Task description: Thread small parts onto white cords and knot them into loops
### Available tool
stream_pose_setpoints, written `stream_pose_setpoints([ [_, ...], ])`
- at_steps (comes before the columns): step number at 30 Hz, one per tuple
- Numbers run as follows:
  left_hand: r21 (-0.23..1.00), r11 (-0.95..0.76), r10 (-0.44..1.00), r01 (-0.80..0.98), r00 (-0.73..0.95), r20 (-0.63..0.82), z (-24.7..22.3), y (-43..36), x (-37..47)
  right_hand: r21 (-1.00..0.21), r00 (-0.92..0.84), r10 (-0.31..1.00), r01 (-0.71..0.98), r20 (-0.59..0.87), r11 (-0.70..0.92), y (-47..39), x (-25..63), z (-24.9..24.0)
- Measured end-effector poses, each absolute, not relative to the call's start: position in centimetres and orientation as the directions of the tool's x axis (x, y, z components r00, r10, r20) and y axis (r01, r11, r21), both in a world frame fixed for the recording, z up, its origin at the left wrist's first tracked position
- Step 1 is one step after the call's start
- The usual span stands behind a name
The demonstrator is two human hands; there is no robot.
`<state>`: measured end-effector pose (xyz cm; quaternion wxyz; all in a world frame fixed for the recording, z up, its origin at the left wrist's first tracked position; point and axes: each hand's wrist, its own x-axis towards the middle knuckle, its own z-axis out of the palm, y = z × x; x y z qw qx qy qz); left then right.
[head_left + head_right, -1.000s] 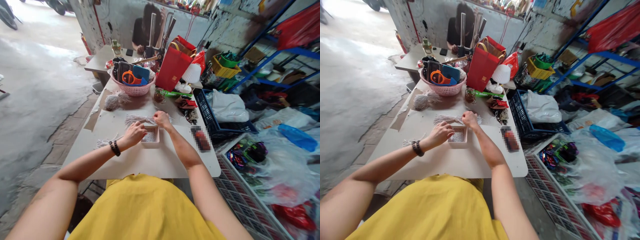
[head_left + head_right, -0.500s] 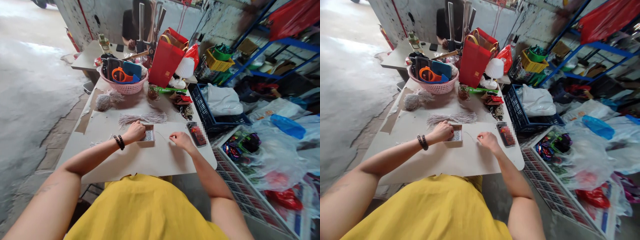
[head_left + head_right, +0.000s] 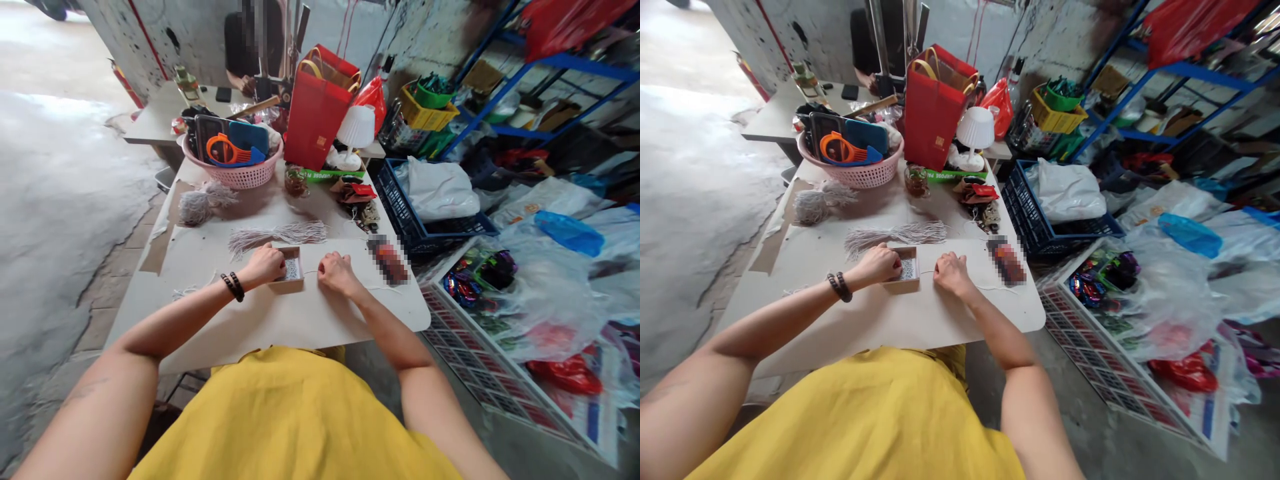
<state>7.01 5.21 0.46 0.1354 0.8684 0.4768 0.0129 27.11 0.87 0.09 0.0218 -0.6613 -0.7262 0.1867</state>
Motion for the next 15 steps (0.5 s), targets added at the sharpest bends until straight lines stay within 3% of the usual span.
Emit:
stream_pose_setpoints([
  [5, 0.329, -0.495, 0.843, 0.805, 0.537, -0.045, 0.6, 5.0, 6.1, -0.498, -0.12, 0.976, 0.867, -0.181, 0.014, 1.4, 28.2, 0.0],
  [9, 0.614, -0.377, 0.903, 0.693, 0.422, 0.078, 0.7, 4.5, 5.1, -0.727, -0.091, 0.987, 0.686, -0.134, -0.036, 0.8, 29.1, 0.1],
  [12, 0.879, -0.116, 0.963, 0.462, 0.27, -0.014, 0.5, 4.1, 5.0, -0.832, -0.068, 0.991, 0.552, -0.116, -0.06, 0.1, 28.3, 0.1],
  [15, 0.983, 0.161, 0.971, 0.088, 0.165, -0.174, 0.3, 3.6, 5.5, -0.948, -0.036, 0.995, 0.307, -0.095, -0.08, -0.7, 26.3, 0.4],
])
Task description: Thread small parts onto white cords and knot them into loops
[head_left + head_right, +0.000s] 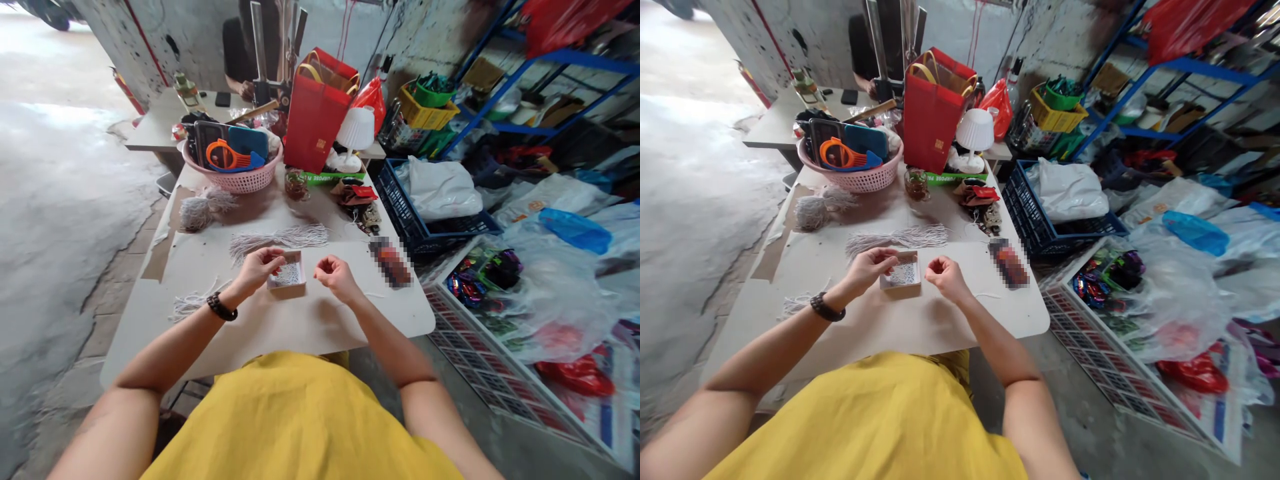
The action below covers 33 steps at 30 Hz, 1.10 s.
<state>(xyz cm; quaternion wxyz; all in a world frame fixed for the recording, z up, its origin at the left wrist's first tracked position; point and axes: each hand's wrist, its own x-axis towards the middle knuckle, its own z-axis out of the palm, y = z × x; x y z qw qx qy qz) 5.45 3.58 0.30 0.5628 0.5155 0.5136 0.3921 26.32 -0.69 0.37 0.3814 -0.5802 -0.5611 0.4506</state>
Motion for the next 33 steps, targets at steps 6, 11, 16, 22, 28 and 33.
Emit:
stream_pose_setpoints([
  [6, 0.915, 0.334, 0.94, -0.227, 0.146, -0.307, 0.4, 2.6, 6.1, -1.0, 0.049, 0.999, -0.009, -0.012, -0.012, -2.2, 22.7, 1.6],
  [11, 0.879, 0.355, 0.934, -0.318, 0.094, -0.343, 0.2, 1.7, 6.1, -0.999, 0.159, 0.986, 0.031, 0.048, 0.044, -3.1, 21.2, 1.5],
  [16, 0.827, 0.363, 0.924, -0.43, 0.052, -0.379, 0.3, 0.8, 6.4, -0.978, 0.238, 0.963, 0.194, 0.124, 0.078, -3.4, 20.5, 1.0],
  [22, 0.832, 0.353, 0.925, -0.429, 0.023, -0.38, 0.3, 0.1, 6.7, -0.93, 0.22, 0.95, 0.34, 0.221, 0.137, -3.3, 20.3, 0.8],
  [28, 0.861, 0.293, 0.94, -0.415, -0.038, -0.339, 0.2, -0.3, 7.5, -0.947, 0.216, 0.958, 0.298, 0.187, 0.117, -3.0, 19.6, 0.8],
  [33, 0.869, 0.235, 0.959, -0.436, -0.04, -0.279, 0.4, -0.8, 8.0, -0.997, 0.182, 0.982, 0.058, 0.052, 0.042, -2.4, 19.3, 0.9],
])
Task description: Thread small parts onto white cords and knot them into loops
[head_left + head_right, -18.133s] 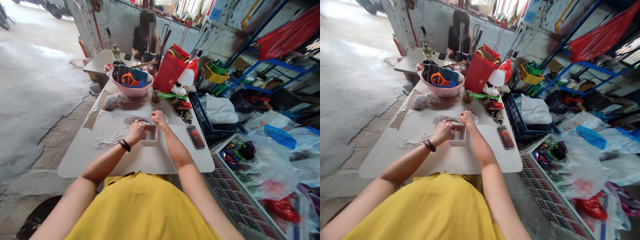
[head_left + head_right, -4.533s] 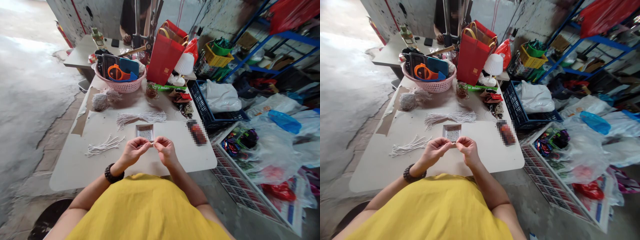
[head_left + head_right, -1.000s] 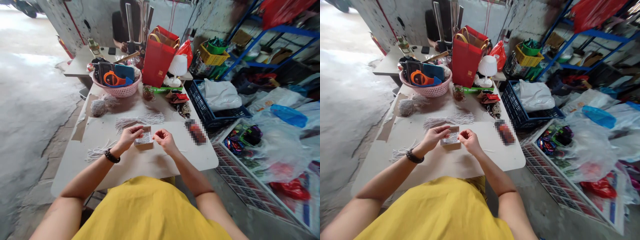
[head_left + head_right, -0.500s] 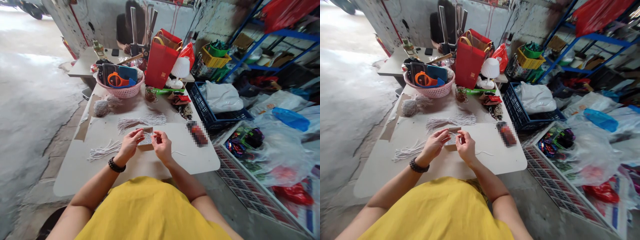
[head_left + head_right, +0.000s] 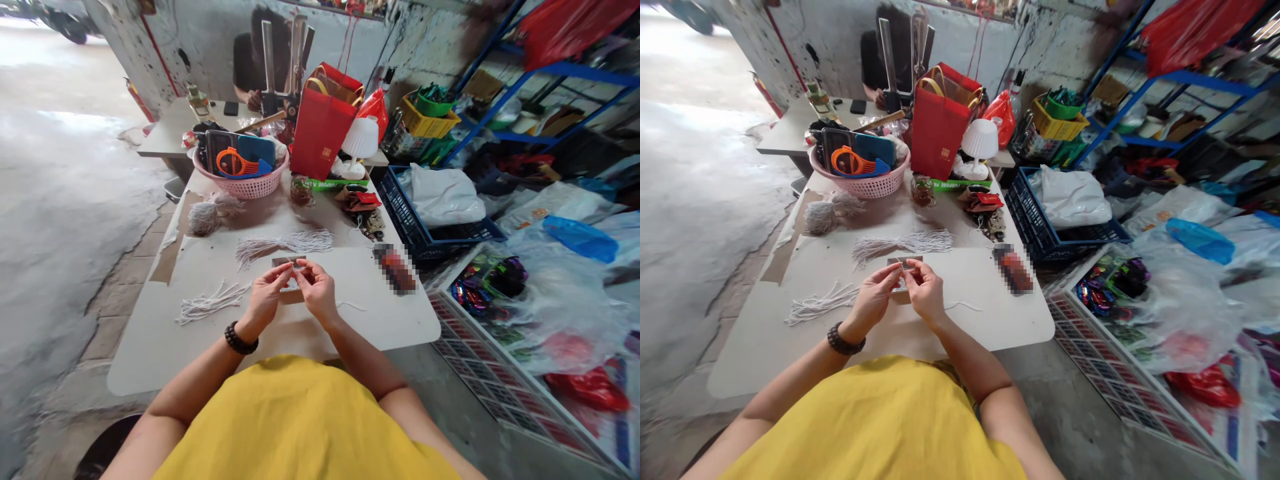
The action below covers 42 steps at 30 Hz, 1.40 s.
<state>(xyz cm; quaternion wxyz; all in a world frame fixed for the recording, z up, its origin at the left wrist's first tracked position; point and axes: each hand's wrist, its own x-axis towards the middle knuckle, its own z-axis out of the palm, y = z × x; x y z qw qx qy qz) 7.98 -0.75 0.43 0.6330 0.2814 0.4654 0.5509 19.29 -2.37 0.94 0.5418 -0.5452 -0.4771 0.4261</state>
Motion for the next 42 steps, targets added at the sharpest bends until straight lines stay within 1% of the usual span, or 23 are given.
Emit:
stream_pose_setpoints([
  [4, 0.881, 0.164, 0.978, -0.445, -0.04, -0.202, 0.7, -1.0, 8.0, -0.995, 0.166, 0.986, -0.102, -0.027, -0.01, -2.0, 19.5, 1.0],
  [6, 0.857, 0.166, 0.975, -0.487, -0.049, -0.217, 0.9, -1.0, 7.9, -0.989, 0.17, 0.984, -0.143, -0.056, -0.032, -2.0, 19.6, 1.1],
  [8, 0.823, 0.203, 0.965, -0.53, -0.036, -0.261, 1.1, -0.9, 7.7, -0.987, 0.176, 0.981, -0.155, -0.075, -0.048, -2.1, 19.7, 1.2],
  [11, 0.806, 0.28, 0.949, -0.522, 0.023, -0.314, 1.2, -0.7, 7.5, -0.992, 0.169, 0.984, -0.12, -0.062, -0.042, -2.3, 19.7, 1.3],
  [13, 0.813, 0.3, 0.946, -0.499, 0.048, -0.32, 1.2, -0.6, 7.4, -0.997, 0.162, 0.986, -0.073, -0.031, -0.02, -2.4, 19.7, 1.4],
  [20, 0.798, 0.274, 0.958, -0.537, 0.075, -0.278, 1.5, -0.5, 7.6, -0.997, 0.12, 0.993, 0.077, 0.023, 0.013, -2.7, 19.9, 1.5],
  [24, 0.788, 0.281, 0.957, -0.548, 0.1, -0.272, 1.7, -0.5, 7.7, -0.995, 0.111, 0.994, 0.097, 0.012, 0.001, -2.9, 20.3, 1.5],
  [28, 0.794, 0.296, 0.954, -0.531, 0.121, -0.274, 1.7, -0.5, 7.7, -0.995, 0.154, 0.988, 0.098, 0.006, -0.009, -2.9, 20.5, 1.7],
  [32, 0.82, 0.266, 0.963, -0.507, 0.099, -0.251, 1.2, -0.6, 7.7, -0.996, 0.142, 0.99, 0.095, 0.019, 0.006, -2.8, 20.5, 1.9],
  [37, 0.851, 0.219, 0.973, -0.477, 0.047, -0.225, 0.8, -0.6, 7.9, -0.989, 0.114, 0.993, 0.146, 0.018, 0.001, -2.8, 20.1, 1.6],
  [39, 0.835, 0.213, 0.975, -0.507, 0.053, -0.216, 0.9, -0.6, 8.0, -0.988, 0.089, 0.996, 0.156, 0.023, 0.009, -2.7, 20.2, 1.5],
  [42, 0.776, 0.187, 0.978, -0.603, 0.041, -0.204, 1.5, 0.1, 7.4, -0.981, 0.012, 1.0, 0.193, 0.012, 0.009, -2.6, 21.7, 1.6],
])
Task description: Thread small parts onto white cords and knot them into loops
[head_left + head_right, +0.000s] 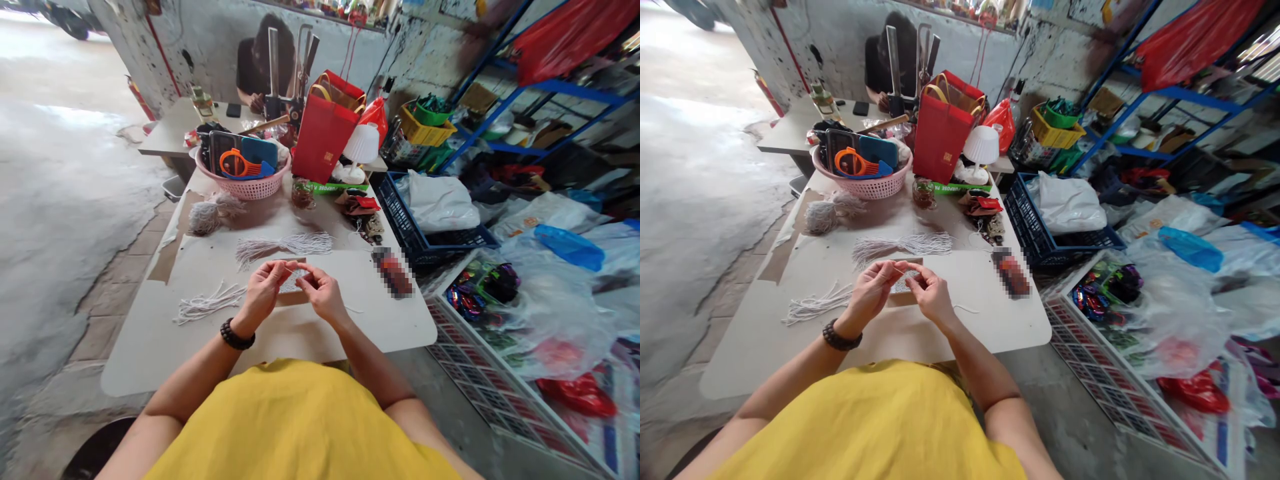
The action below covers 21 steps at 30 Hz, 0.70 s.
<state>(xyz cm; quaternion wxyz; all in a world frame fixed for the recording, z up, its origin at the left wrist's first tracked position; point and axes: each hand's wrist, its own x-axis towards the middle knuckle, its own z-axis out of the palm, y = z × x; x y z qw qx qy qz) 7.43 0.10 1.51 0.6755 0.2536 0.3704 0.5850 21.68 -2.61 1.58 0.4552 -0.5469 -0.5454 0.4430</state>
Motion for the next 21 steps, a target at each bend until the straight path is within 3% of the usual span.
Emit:
stream_pose_setpoints([
  [5, 0.685, 0.032, 0.975, -0.728, -0.129, -0.182, 2.8, 2.1, 4.5, -0.965, -0.036, 0.996, 0.254, -0.082, -0.071, -2.9, 27.9, 2.3],
  [8, 0.684, 0.055, 0.98, -0.727, -0.091, -0.175, 3.3, 2.4, 3.5, -0.979, -0.02, 0.992, 0.169, -0.123, -0.117, -3.7, 30.8, 2.9],
  [12, 0.783, 0.114, 0.993, -0.611, 0.042, -0.112, 3.4, 1.3, 4.6, -0.986, 0.058, 0.997, -0.159, -0.057, -0.047, -4.0, 30.8, 3.4],
  [16, 0.904, 0.151, 0.987, -0.401, 0.118, -0.113, 3.9, 0.2, 5.9, -0.898, 0.155, 0.988, -0.437, -0.009, 0.06, -3.2, 28.3, 3.7],
  [21, 0.914, 0.244, 0.962, -0.326, 0.204, -0.184, 4.7, -0.8, 5.9, -0.954, 0.0, 1.0, -0.301, 0.011, 0.011, -3.1, 24.7, 4.6],
])
